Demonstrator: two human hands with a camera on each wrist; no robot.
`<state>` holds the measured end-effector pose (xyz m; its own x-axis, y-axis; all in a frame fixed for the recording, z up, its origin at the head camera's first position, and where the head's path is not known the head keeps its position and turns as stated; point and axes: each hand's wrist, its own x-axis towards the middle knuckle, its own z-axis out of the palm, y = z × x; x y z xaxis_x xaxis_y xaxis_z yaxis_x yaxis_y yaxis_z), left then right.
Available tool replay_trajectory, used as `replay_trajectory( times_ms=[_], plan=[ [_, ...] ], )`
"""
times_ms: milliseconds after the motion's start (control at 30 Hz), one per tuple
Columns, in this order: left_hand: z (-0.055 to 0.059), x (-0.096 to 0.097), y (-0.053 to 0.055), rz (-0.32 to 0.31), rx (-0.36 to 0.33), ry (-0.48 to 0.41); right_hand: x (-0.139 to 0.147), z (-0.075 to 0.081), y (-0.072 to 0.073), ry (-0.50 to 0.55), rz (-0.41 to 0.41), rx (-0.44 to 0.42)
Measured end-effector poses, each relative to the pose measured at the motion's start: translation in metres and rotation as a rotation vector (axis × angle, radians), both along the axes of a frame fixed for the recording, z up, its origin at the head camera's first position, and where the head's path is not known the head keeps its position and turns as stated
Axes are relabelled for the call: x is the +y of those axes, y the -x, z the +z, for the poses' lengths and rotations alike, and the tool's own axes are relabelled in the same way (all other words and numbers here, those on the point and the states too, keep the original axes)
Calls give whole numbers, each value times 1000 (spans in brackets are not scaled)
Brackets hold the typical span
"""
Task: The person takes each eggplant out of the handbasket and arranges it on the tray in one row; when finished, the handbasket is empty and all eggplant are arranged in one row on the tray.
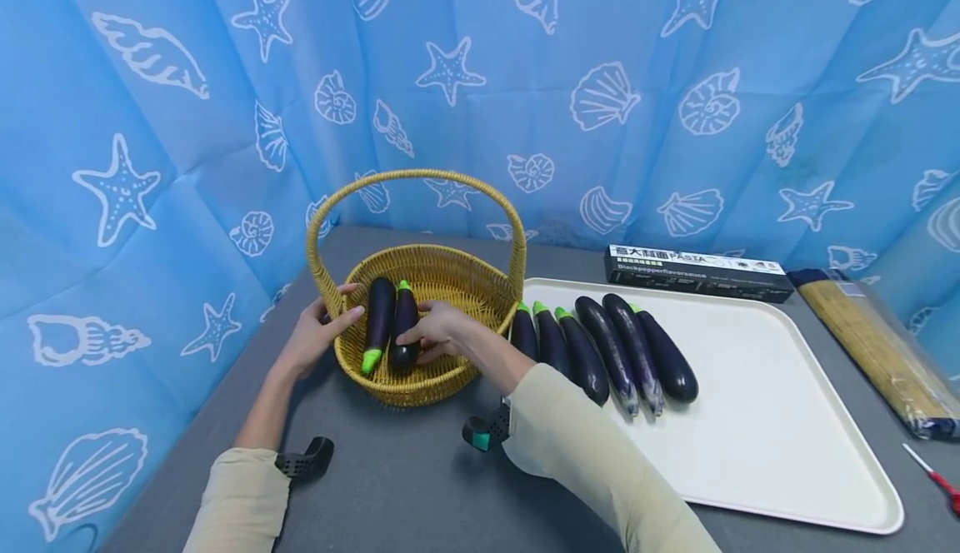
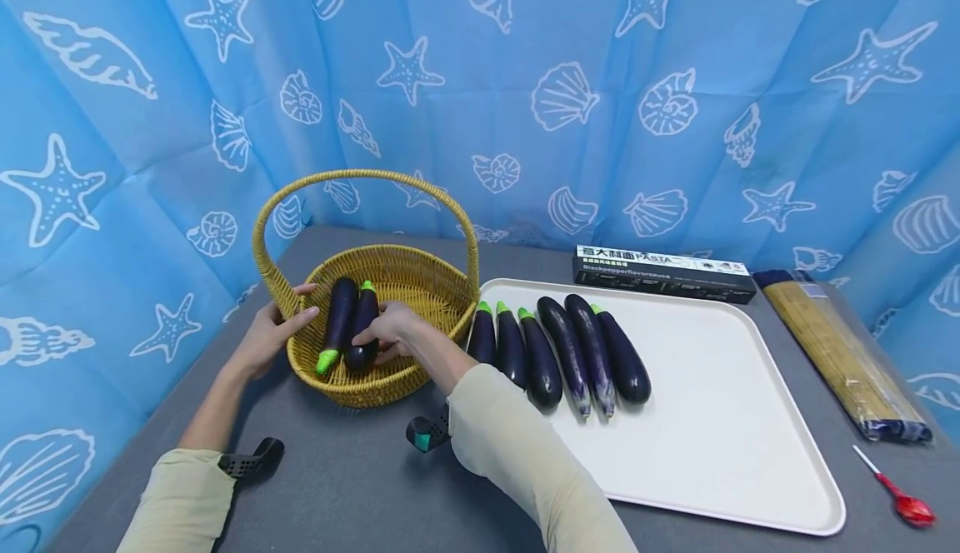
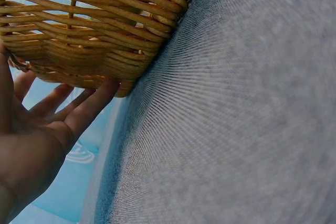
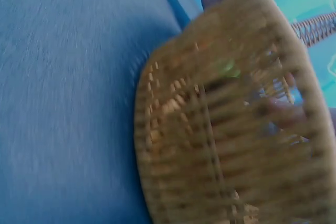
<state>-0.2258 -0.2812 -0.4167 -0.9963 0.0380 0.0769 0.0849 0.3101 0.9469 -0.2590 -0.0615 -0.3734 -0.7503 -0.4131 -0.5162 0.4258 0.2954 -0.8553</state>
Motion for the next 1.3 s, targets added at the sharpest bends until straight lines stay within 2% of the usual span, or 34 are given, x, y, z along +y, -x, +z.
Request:
replay_trajectory(
  times_ms=[33,233,567,867,1300],
  plan=[
    [-4,-2,3,2,6,4,4,0,2,2,1,-4],
    [-5,-3,3,-4,33,11,27,7,6,28,12,-21],
    [-4,-1,3,5,4,-4,56,31,2,119,90,-13],
    [-3,-2,2,-6,-7,-16,92,42,-9,214,191,58],
    [0,0,0,0,-19,-10,155,54,-29,232,280,130]
  ],
)
